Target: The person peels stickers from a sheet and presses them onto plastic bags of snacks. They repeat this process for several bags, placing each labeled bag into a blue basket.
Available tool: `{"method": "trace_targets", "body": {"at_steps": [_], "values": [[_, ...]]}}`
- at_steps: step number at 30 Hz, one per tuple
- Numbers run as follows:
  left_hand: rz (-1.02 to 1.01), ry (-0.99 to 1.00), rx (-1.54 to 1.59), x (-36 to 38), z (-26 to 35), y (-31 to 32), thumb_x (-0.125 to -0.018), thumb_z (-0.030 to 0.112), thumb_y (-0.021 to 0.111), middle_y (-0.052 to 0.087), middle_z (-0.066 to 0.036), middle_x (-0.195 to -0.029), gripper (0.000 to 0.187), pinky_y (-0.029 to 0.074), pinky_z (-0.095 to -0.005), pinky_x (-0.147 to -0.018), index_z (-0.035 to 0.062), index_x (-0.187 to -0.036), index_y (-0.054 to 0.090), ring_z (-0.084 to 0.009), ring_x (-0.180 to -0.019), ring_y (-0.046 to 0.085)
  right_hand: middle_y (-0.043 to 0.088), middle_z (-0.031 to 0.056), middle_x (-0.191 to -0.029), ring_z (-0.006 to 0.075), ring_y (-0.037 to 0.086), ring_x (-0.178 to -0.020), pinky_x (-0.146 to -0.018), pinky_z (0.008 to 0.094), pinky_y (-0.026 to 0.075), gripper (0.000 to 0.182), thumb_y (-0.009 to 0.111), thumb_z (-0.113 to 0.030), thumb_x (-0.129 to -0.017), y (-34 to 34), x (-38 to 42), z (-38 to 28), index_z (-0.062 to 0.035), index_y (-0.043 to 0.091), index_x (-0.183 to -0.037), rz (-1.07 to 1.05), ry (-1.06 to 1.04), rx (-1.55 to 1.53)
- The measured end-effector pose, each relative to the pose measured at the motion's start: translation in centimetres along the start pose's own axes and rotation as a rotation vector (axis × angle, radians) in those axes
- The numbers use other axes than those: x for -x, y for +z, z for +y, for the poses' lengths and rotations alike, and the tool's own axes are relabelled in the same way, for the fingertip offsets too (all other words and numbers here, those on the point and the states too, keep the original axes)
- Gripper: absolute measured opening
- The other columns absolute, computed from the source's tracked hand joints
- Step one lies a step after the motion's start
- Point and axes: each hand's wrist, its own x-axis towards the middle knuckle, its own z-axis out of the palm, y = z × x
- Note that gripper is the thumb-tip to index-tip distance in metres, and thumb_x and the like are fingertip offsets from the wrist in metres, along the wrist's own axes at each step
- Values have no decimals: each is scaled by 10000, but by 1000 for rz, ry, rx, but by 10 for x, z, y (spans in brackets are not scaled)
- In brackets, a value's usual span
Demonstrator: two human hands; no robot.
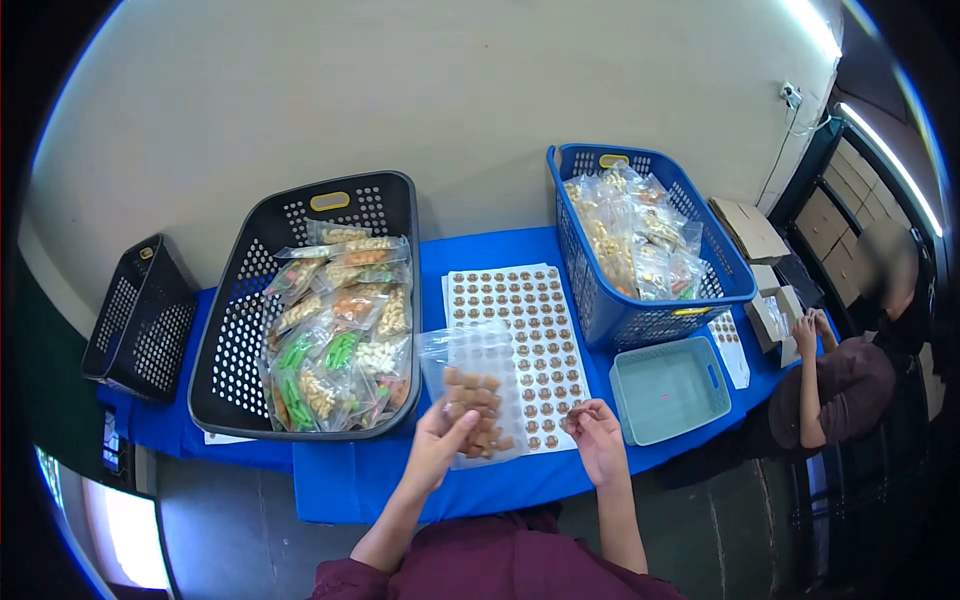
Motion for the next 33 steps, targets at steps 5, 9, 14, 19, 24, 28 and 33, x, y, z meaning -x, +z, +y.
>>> {"method": "trace_targets", "body": {"at_steps": [5,9,14,19,24,28,33], "values": [[-53,-224,-36,2,-18,7,-860,149,525,583,-62,-891,257,497,-247,-637,-23,-1050,501,-114,-761,575,535,79,-882,117,507,-816,-707,246,417,67,519,25,-787,58,10,-23,-24,537,-830,-221,-110,283],[-32,-213,-51,4,-18,12,-862,191,536,569,-27,-803,255,452,-206,-559,-18,-1007,522,-71,-684,537,549,17,-824,65,490,-742,-660,198,391,81,548,-16,-801,63,14,-18,-10,575,-877,-195,-36,474],[-81,-243,-60,6,-27,3,-871,232,522,573,-30,-811,270,441,-201,-572,-12,-989,533,-70,-705,536,580,9,-769,37,462,-649,-586,178,370,207,585,-38,-784,62,8,-6,3,591,-987,-120,-144,645],[-87,-213,-67,9,-25,2,-880,306,494,583,-45,-839,338,456,-213,-595,-12,-986,541,-80,-721,546,595,18,-743,22,438,-600,-545,165,345,295,616,-20,-752,74,10,-10,-4,559,-1041,-53,-196,632],[-101,-204,-54,8,-25,6,-881,337,480,589,-61,-856,374,470,-219,-597,-17,-983,540,-87,-723,554,605,39,-720,31,469,-605,-571,171,356,307,632,-5,-733,73,11,-11,8,508,-1013,-45,-168,677],[-129,-225,-78,8,-20,6,-881,334,480,588,-60,-822,369,466,-215,-570,-16,-979,540,-84,-670,550,605,37,-710,23,448,-582,-555,164,346,313,641,-12,-727,75,12,-13,1,478,-994,-31,-150,694],[-158,-283,-170,8,-21,-1,-881,316,486,584,-43,-784,346,468,-217,-557,-6,-997,539,-83,-629,545,600,32,-699,20,436,-571,-539,155,336,319,646,-10,-724,75,13,-15,-5,459,-982,-39,-157,736]]}}
